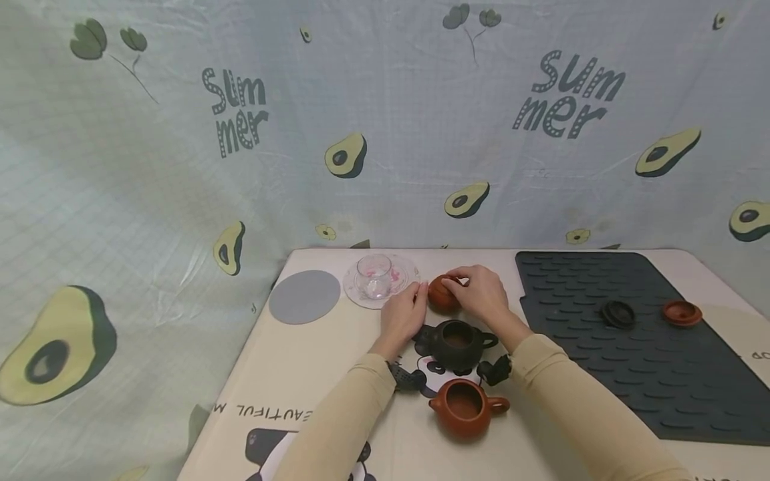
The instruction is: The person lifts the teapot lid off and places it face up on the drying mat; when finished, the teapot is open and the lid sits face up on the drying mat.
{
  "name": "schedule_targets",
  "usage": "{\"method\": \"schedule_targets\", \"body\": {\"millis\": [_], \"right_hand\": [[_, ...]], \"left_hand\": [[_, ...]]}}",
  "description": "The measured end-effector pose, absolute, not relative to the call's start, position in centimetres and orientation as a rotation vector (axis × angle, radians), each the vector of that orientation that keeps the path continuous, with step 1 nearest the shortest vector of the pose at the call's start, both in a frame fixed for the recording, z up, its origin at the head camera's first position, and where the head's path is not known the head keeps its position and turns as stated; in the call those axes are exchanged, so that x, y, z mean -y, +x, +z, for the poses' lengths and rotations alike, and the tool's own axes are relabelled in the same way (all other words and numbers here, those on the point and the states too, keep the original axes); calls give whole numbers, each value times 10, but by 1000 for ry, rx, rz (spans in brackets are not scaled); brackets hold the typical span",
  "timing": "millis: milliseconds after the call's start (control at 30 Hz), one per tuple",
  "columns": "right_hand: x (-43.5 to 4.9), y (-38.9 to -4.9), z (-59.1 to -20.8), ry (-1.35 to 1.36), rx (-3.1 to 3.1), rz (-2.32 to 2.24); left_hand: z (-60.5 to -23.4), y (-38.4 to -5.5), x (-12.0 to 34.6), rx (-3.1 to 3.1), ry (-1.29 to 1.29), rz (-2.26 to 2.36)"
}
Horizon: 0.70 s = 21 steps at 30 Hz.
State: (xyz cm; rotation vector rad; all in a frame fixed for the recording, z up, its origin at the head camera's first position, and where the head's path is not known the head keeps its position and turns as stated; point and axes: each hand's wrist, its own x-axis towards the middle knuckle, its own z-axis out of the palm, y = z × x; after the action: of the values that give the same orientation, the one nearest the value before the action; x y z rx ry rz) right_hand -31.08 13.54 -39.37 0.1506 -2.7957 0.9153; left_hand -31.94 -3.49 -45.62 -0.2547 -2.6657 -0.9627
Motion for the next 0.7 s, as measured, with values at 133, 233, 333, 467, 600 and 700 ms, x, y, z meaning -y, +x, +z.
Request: {"method": "schedule_targets", "body": {"millis": [133, 233, 333, 467, 600, 700], "right_hand": [[-137, -311, -392, 178, 2783, 933], [-139, -312, -391, 199, 2755, 966], [-141, -311, -392, 202, 2734, 1008], [-145, -309, -392, 193, 2712, 1062], [-150, -307, -392, 175, 2703, 1152], [-155, -307, -391, 134, 2700, 1264]], "left_hand": [[-457, -319, 35, 2664, -254, -959], [-457, -318, 35, 2660, -251, -958], [-457, -318, 35, 2660, -248, -953], [-457, -318, 35, 2650, -252, -946], [-458, -318, 35, 2642, -253, -952], [-459, -318, 35, 2633, -261, -953]]}}
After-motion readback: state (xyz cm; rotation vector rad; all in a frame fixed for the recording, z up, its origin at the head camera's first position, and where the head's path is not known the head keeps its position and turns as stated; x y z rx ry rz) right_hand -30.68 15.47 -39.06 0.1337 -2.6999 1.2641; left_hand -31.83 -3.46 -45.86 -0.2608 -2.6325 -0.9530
